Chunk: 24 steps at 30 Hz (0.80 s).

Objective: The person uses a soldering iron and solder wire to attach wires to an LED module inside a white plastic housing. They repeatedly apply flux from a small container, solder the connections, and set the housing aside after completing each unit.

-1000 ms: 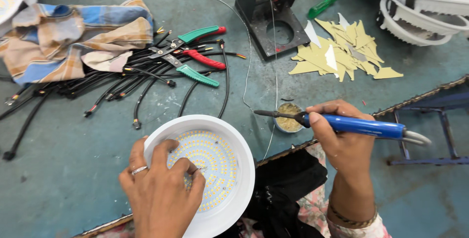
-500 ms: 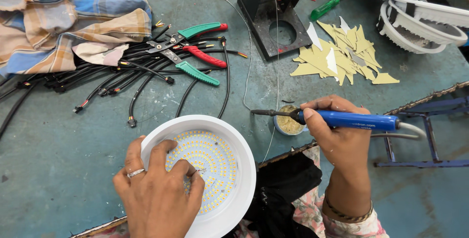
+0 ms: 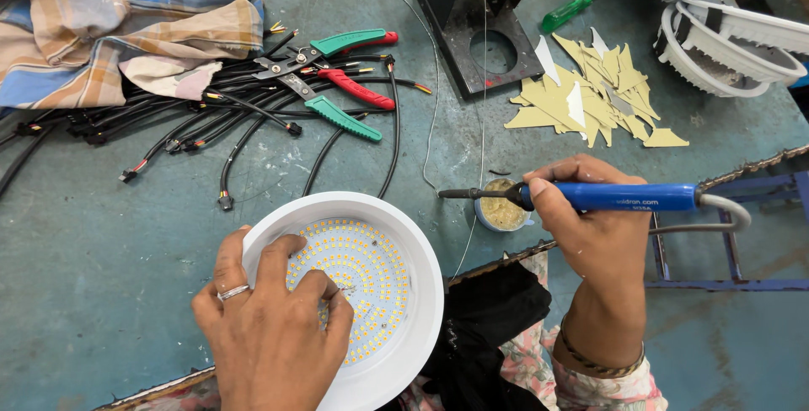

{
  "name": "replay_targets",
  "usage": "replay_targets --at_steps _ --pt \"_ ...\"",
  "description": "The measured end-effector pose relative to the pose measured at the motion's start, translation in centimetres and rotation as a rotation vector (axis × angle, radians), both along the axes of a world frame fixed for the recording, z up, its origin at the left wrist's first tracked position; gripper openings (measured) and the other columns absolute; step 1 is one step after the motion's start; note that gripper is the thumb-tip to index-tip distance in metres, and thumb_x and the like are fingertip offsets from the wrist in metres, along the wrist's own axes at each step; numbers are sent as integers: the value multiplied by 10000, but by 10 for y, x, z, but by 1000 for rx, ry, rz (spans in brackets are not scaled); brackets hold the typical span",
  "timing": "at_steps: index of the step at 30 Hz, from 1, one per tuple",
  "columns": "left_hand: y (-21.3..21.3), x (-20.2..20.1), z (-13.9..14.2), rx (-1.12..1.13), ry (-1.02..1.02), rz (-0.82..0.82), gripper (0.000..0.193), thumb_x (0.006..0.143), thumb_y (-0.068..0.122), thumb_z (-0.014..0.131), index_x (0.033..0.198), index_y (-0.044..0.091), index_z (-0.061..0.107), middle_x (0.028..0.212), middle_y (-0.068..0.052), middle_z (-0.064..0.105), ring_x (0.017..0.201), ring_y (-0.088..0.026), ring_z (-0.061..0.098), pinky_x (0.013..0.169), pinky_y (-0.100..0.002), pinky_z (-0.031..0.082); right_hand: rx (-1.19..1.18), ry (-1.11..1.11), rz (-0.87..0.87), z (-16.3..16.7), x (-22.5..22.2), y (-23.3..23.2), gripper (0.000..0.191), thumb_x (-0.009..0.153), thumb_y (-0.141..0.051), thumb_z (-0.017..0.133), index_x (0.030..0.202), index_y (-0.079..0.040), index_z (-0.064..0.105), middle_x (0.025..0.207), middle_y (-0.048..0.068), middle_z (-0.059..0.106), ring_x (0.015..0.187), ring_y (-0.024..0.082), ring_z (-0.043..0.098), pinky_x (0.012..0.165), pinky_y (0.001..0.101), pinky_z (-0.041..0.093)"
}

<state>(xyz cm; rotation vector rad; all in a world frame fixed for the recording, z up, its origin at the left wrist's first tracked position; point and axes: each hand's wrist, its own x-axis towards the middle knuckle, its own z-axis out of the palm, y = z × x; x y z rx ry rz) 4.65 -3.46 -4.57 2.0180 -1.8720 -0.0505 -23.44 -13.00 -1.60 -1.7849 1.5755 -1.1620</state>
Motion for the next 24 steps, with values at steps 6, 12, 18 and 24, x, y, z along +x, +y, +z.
replay_targets --at_steps 6,12,18,24 --pt "-1 0 1 18 7 -8 137 644 267 746 711 153 778 1236 -68 646 1341 -400 388 909 -590 318 -4 -17 -10 3 -3 -1 129 905 -114 738 960 2 754 689 6 647 579 43 544 529 197 394" --pt "0 -1 2 22 15 -12 145 651 268 741 731 153 777 1291 -62 640 1340 -395 378 914 -591 317 2 -22 -3 3 -4 -2 131 911 -115 735 959 6 753 675 13 635 580 44 537 531 198 386" --pt "1 -2 5 9 26 -19 160 654 277 735 742 150 779 1296 -83 636 1345 -406 368 916 -596 315 -18 4 -13 3 0 -4 122 905 -109 737 954 2 748 702 10 656 582 45 564 526 196 412" --pt "0 -2 6 -16 27 -25 161 676 266 725 762 142 784 1241 -98 634 1361 -410 364 926 -600 315 -39 -40 -37 0 -9 -3 128 920 -94 734 979 19 746 697 24 639 579 53 555 526 189 395"
